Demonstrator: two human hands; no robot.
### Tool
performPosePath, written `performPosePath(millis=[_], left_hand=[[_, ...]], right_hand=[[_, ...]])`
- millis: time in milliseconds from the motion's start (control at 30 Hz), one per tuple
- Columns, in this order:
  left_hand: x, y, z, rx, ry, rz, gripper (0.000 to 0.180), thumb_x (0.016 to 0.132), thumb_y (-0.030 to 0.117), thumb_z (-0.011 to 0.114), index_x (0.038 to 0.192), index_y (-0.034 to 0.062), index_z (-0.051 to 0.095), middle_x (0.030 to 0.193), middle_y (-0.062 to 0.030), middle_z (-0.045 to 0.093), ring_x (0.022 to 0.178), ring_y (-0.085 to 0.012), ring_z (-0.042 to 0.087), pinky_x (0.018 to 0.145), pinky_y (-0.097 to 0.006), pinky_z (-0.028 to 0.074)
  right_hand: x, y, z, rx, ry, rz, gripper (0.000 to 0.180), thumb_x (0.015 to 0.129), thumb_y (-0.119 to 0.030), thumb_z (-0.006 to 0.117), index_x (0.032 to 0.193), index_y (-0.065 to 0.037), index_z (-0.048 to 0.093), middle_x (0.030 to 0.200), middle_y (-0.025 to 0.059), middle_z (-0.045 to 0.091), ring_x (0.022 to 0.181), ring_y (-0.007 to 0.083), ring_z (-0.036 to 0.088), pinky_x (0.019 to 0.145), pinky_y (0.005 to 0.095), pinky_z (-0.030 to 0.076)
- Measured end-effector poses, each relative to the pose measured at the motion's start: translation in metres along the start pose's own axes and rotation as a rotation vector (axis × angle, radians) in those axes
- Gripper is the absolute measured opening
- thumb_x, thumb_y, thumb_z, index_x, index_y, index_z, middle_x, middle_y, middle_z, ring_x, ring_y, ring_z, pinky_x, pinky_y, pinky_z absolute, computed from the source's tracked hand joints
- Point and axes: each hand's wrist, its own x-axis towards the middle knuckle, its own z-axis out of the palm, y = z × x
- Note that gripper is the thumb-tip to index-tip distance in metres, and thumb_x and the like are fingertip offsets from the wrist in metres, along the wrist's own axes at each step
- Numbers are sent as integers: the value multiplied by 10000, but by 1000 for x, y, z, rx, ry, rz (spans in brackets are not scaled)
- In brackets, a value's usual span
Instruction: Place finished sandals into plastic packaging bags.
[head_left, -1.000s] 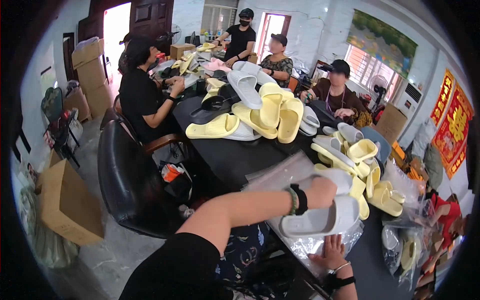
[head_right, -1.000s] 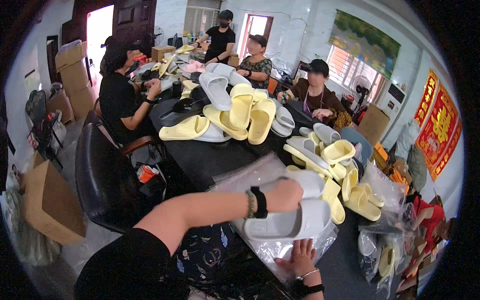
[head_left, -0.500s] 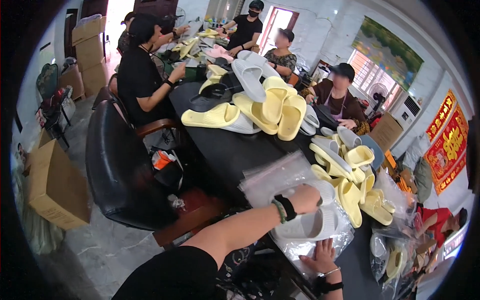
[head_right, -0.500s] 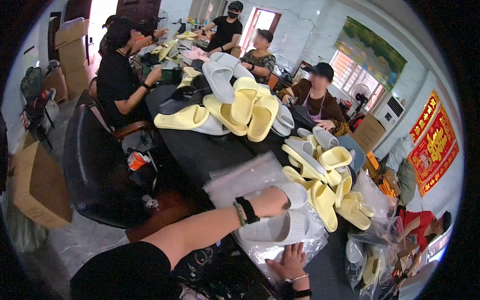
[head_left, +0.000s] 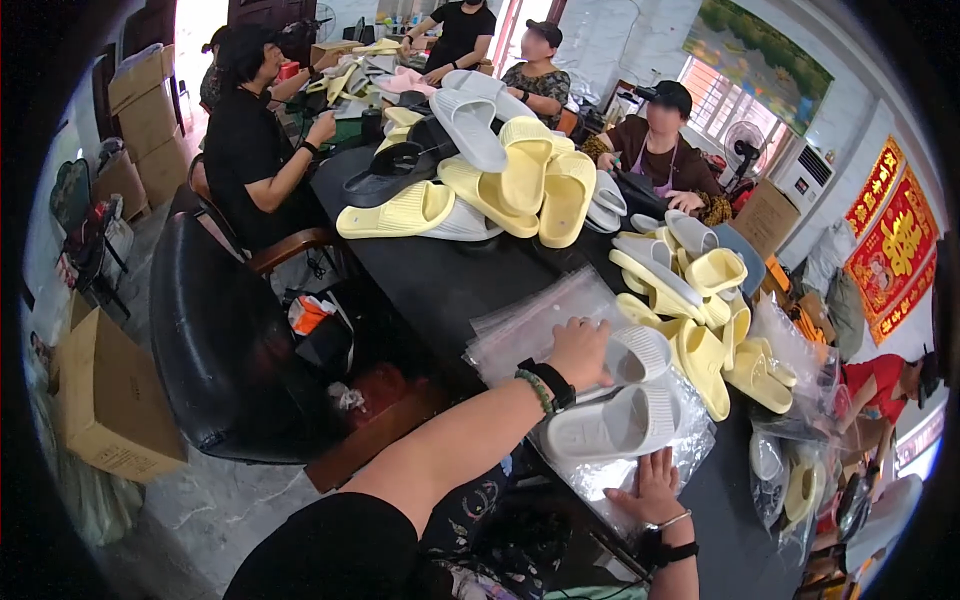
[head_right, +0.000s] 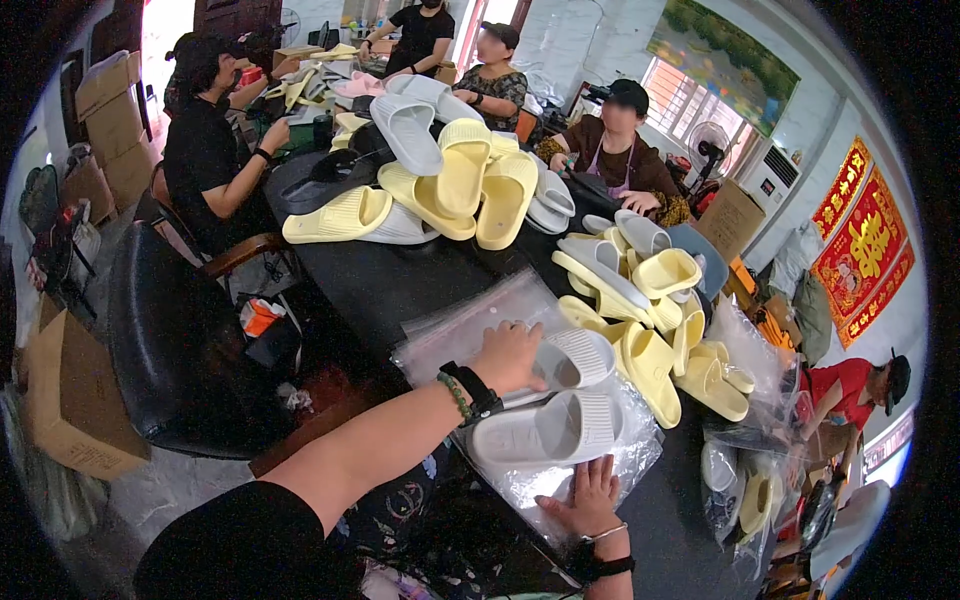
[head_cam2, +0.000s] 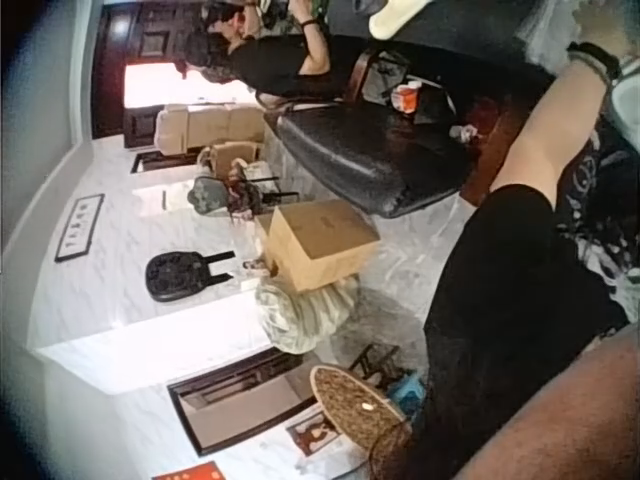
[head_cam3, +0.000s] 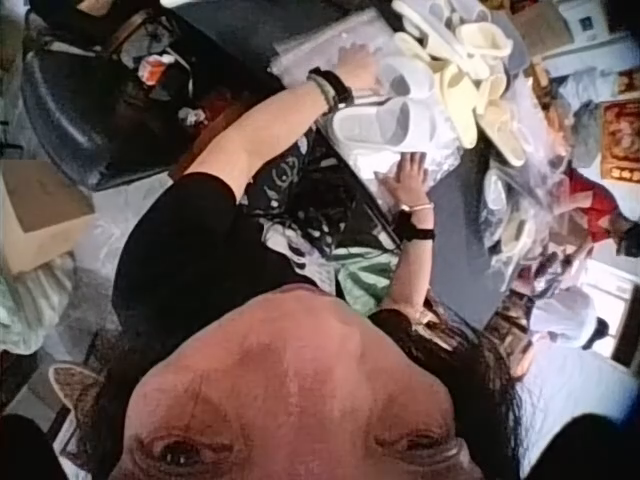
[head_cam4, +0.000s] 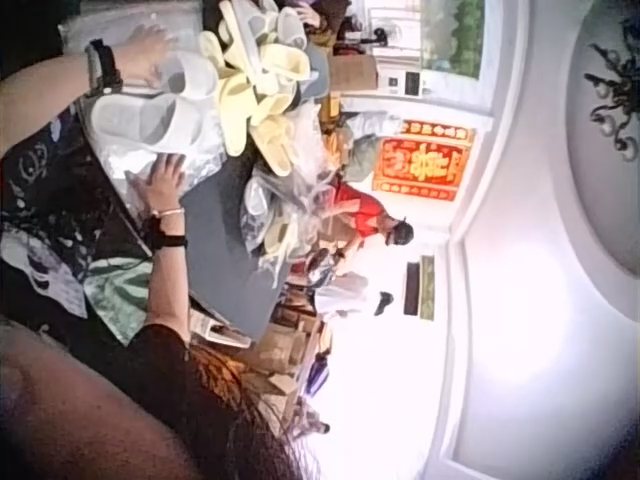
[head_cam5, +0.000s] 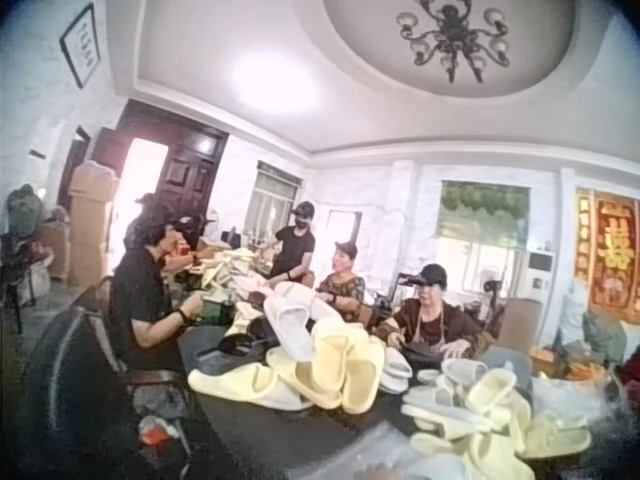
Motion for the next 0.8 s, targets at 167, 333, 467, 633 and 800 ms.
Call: performPosePath(millis=[167,333,467,633,800], left_hand=[[-12,37,7,109,244,237,423,748,326,764,1005,27,611,1040,-166,623,985,-342,610,780,-478,509],[-9,28,36,-75,68,304,300,759,267,737,892,26,619,945,-177,630,898,-345,626,759,-457,518],[-11,31,27,-78,36,335,282,767,249,728,882,18,615,937,-179,632,903,-353,630,763,-464,519],[-3,23,38,-70,33,329,296,768,247,726,910,13,614,939,-180,643,897,-357,640,753,-471,519],[4,17,37,-20,73,196,228,794,186,672,951,29,620,885,-174,680,832,-369,669,725,-474,530]], right_hand=[[-2,0,-2,-2,-3,9,1219,702,-791,613,1506,7,162,1575,286,83,1459,478,-34,1126,624,57],[1,-6,-6,22,21,-15,1214,701,-788,616,1499,15,179,1578,270,102,1457,483,-34,1121,646,64],[-1,-4,-6,-21,4,12,1218,704,-788,613,1506,12,167,1576,275,100,1459,476,-27,1124,642,78],[0,0,0,-19,8,13,1224,706,-777,622,1520,-3,136,1582,272,78,1464,463,-26,1134,620,73],[-5,-7,-5,12,19,19,1217,710,-757,638,1534,-29,116,1596,247,56,1472,442,-32,1148,593,62]])
